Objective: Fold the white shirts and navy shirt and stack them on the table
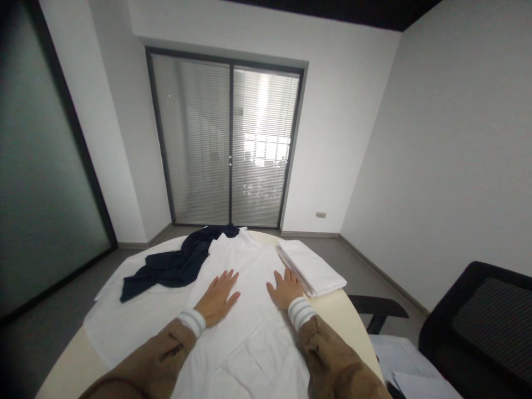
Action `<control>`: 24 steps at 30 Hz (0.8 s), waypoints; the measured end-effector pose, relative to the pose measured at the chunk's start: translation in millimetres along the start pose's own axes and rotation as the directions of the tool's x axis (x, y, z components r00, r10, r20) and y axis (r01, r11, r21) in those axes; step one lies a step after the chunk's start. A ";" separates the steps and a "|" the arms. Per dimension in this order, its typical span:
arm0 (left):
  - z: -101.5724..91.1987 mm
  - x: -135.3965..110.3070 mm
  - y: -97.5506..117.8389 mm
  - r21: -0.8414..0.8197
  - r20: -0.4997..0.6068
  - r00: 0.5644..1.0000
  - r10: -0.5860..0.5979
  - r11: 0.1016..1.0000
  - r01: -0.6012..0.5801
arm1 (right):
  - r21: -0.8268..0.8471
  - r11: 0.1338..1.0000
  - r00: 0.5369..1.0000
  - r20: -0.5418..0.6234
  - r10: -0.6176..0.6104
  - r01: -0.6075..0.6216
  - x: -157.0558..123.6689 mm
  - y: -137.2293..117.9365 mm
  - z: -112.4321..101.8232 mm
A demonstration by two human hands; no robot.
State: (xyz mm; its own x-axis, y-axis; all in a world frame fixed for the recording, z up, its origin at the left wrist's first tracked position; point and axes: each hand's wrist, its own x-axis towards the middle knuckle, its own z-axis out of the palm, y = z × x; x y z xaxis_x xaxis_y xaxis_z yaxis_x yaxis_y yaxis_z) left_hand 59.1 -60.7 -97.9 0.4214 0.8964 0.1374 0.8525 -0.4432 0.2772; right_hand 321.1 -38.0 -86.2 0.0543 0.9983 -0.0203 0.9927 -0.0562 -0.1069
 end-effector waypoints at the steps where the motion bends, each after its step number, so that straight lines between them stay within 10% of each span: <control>1: -1.1 0.3 -0.6 0.019 -0.034 0.999 -0.042 0.999 0.042 | -0.004 1.000 1.000 -0.017 0.011 -0.012 -1.4 -0.9 -3.8; 10: -6.4 -0.1 -20.6 0.049 0.084 0.995 -0.055 0.998 0.051 | -0.037 0.995 0.990 -0.110 0.088 -0.093 -6.2 -0.7 -20.3; 24: -0.6 -3.3 -25.0 0.066 -0.054 0.997 -0.058 0.996 0.062 | 0.233 0.968 0.988 -0.145 -0.061 0.093 15.9 23.4 -30.7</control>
State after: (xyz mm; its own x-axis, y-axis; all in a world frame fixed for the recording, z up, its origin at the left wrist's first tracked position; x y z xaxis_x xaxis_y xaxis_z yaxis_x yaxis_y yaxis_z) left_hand 36.2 -52.6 -104.7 0.3539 0.9193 0.1721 0.8954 -0.3862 0.2217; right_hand 348.5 -22.9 -58.5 0.0091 0.9914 0.1302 0.9409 0.0356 -0.3368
